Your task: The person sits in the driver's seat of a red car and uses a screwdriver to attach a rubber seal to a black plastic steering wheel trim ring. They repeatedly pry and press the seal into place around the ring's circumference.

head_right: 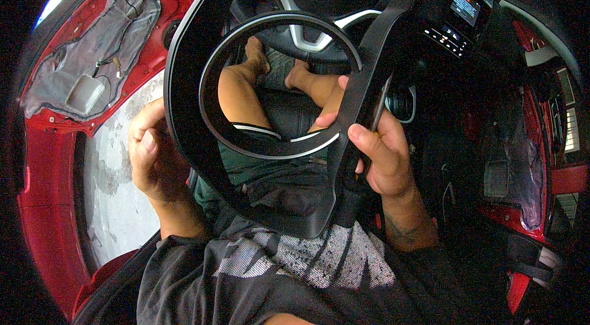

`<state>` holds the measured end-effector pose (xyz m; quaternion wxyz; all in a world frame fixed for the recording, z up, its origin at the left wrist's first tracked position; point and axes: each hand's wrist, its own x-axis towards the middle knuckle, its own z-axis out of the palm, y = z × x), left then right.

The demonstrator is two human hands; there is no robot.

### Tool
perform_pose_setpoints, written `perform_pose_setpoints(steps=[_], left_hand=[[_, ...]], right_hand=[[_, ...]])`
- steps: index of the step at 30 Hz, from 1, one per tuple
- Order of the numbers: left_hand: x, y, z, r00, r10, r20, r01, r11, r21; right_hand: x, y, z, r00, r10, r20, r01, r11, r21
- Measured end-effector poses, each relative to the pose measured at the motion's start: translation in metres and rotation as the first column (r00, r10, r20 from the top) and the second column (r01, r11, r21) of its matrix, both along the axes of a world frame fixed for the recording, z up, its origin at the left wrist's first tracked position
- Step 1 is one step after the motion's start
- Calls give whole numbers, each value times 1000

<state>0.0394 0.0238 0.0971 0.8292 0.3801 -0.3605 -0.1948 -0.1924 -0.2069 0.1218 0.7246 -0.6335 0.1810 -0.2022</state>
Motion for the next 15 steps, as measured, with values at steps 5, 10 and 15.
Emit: perform_pose_setpoints(steps=[5, 10, 15], left_hand=[[1, 0, -2, 1000, -8, -7, 8, 1000, -2], [11, -5, -15, 999, -7, -51, 8, 1000, 25], [16, -10, -21, 999, 4, -46, -1, 997, 74]], right_hand=[[-1, 0, -1, 1000, -3, -2, 3, 1000, 17], [-2, 0, 2, 1000, -3, -23, 2, 999, -36], [-5, -2, 2, 998, -14, -59, 9, 997, -82]])
